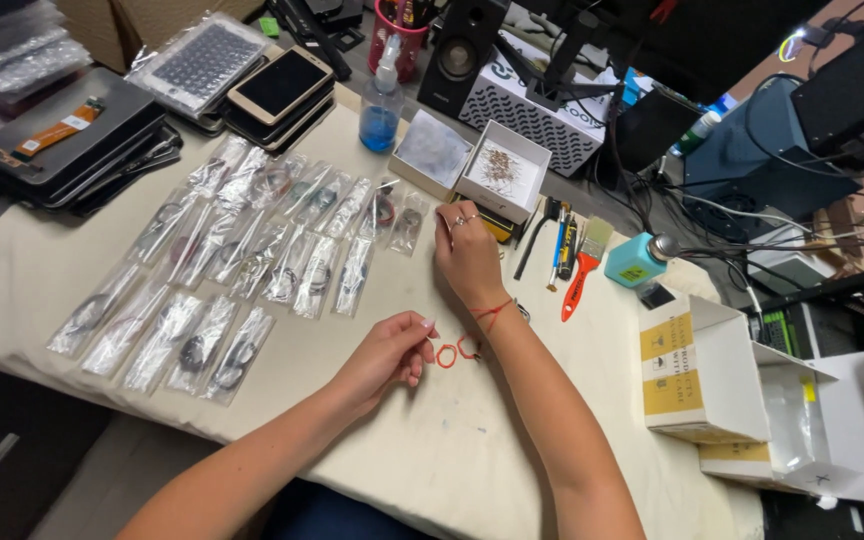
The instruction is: The person places small keychains into clear plastic bags on a cluttered workbench. They handle each keychain individually, insert it into a bag, and set the sealed bag aside. The process is repeated for several keychains.
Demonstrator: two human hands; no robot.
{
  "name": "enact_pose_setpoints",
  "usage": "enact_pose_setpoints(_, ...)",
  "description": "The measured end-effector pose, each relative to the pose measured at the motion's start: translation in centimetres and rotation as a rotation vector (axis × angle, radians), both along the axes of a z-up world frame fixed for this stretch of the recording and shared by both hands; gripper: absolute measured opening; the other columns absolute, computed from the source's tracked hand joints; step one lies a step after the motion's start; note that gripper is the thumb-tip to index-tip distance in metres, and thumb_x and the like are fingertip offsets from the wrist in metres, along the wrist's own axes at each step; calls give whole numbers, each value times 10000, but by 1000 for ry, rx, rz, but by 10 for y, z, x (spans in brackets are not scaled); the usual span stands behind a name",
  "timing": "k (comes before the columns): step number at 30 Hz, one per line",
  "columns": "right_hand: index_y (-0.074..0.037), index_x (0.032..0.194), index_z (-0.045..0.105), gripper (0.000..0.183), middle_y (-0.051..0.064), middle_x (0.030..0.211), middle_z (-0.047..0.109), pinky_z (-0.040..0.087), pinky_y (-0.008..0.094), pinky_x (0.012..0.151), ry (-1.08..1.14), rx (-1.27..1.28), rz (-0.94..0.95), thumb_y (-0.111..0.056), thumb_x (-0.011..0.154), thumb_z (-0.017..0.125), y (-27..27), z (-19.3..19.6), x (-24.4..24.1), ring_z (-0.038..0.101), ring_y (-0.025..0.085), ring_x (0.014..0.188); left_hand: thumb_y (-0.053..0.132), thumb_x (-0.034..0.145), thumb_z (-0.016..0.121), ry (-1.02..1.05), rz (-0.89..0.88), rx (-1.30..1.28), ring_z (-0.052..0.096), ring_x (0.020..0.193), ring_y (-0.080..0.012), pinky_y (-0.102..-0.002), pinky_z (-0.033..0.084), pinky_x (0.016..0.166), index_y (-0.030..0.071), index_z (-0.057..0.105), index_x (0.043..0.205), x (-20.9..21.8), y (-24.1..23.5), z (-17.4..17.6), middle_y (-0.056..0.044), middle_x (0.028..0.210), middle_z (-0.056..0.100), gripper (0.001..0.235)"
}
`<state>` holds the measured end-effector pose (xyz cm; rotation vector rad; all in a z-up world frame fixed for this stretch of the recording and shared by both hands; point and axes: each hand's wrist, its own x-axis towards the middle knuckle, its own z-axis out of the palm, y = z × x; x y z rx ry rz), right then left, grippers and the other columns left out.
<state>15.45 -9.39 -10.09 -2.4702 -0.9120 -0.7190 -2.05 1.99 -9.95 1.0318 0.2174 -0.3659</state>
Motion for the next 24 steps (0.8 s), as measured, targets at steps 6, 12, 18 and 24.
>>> enact_pose_setpoints(6, -124, 993, 719, 32, 7, 903, 668, 562, 259, 563, 45, 283, -67, -139, 999, 691, -99, 58, -28, 683, 178, 678, 254, 1044, 553, -60, -7, 103, 599, 543, -134, -248, 574, 490, -23, 648, 1028, 3, 0, -3, -123, 716, 644, 293)
enact_pose_setpoints(12, -34, 1121, 749, 123, 123, 875, 720, 608, 304, 592, 275, 600, -246, -43, 1008, 701, -251, 138, -66, 713, 207, 710, 239, 1038, 575, -80, 43, 200, 594, 565, -168, -281, 561, 522, -23, 651, 1010, 1, -3, -3, -132, 703, 621, 275)
enact_pose_setpoints(18, -27, 1052, 709, 130, 91, 782, 699, 596, 233, 647, 353, 602, -664, -146, 1048, 659, -391, 162, -93, 672, 109, 680, 265, 1013, 627, -94, 74, 274, 489, 521, -159, -263, 433, 517, 16, 645, 890, 1, -6, -1, -102, 693, 618, 278)
enact_pose_setpoints(24, -24, 1029, 787, 204, 128, 714, 757, 597, 363, 643, 614, 132, -1003, -99, 920, 631, -480, 108, -89, 750, 232, 610, 197, 1054, 608, -126, 124, 319, 592, 590, -208, -317, 548, 551, -43, 654, 1037, 5, -7, -22, -161, 724, 606, 245)
